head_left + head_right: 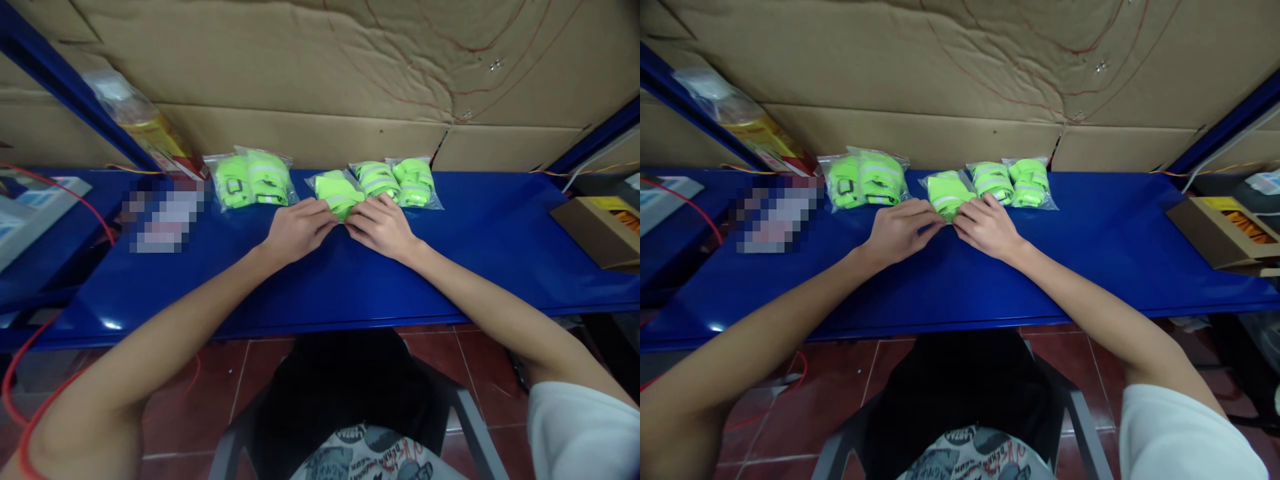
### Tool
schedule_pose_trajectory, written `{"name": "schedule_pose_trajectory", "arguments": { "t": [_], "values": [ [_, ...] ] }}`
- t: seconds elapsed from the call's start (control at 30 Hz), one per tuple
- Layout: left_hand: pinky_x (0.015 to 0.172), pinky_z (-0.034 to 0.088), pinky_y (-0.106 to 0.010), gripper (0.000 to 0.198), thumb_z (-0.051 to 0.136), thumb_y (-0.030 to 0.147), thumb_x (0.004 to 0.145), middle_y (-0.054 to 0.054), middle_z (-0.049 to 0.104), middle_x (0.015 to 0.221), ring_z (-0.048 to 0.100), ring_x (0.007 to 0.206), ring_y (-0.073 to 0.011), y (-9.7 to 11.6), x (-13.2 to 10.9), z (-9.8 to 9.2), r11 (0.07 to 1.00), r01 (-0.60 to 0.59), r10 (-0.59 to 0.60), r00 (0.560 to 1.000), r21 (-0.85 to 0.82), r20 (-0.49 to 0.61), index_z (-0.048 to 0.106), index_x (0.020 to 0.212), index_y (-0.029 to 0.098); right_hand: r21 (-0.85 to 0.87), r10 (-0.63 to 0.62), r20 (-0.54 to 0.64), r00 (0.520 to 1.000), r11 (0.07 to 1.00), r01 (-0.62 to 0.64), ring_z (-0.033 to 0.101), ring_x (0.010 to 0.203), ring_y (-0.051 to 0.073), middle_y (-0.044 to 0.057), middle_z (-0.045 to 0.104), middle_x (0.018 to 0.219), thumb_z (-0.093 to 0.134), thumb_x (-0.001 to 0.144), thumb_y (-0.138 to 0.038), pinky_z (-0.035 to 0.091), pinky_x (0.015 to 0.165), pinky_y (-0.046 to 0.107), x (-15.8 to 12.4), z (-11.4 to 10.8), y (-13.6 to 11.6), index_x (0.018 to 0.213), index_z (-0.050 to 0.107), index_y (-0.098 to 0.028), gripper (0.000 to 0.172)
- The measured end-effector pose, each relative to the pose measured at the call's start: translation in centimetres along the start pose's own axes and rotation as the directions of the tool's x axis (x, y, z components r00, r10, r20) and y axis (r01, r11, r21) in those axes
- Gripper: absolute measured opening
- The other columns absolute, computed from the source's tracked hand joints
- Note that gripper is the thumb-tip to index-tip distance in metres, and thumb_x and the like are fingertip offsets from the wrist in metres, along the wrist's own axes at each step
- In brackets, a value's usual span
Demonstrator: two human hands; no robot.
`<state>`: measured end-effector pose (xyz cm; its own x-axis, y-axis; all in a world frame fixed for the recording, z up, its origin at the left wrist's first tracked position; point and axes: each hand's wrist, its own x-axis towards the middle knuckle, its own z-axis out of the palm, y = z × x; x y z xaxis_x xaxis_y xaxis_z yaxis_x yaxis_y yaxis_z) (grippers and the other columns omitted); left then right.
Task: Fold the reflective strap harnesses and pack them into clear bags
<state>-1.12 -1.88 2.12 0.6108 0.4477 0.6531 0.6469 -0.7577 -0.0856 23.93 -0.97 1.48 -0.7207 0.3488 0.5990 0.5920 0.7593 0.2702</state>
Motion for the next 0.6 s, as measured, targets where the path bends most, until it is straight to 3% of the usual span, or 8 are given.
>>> {"name": "schedule_pose_trajectory", "arguments": {
  "t": [0.27,0.47,0.6],
  "values": [
    [0.069,0.053,-0.029,0.022,0.066,0.034,0.107,-0.003,0.081,0.097,0.074,0.086,-0.0171,-0.04,0.24,0.08,0.997,0.061,-0.062,0.998,-0.041,-0.023,0.081,0.097,0.022,0.053,0.096,0.054,0.994,0.994,-0.099,0.06,0.089,0.024,0.007,0.077,0.096,0.05,0.114,-0.025,0.032,0.083,0.042,0.15,0.22,-0.13,0.099,0.079,-0.021,0.033],
    [0.068,0.052,-0.027,0.02,0.066,0.03,0.107,-0.002,0.081,0.094,0.073,0.081,-0.0148,0.06,0.29,-0.2,0.999,0.018,-0.021,0.998,-0.05,-0.066,0.081,0.096,0.021,-0.004,0.047,-0.025,0.999,0.999,-0.047,0.062,0.089,0.023,0.007,0.079,0.099,0.052,0.115,-0.026,0.034,0.084,0.041,-0.01,0.34,-0.04,0.101,0.079,-0.018,0.032],
    [0.066,0.05,-0.027,0.021,0.065,0.03,0.108,-0.003,0.079,0.093,0.071,0.079,-0.0145,0.12,0.25,-0.07,0.999,0.015,-0.017,0.999,-0.047,-0.047,0.08,0.097,0.02,0.003,0.048,-0.008,0.999,0.999,-0.048,0.062,0.089,0.023,0.007,0.079,0.1,0.054,0.114,-0.027,0.033,0.083,0.041,0.04,0.51,-0.19,0.101,0.08,-0.018,0.031]
  ]
}}
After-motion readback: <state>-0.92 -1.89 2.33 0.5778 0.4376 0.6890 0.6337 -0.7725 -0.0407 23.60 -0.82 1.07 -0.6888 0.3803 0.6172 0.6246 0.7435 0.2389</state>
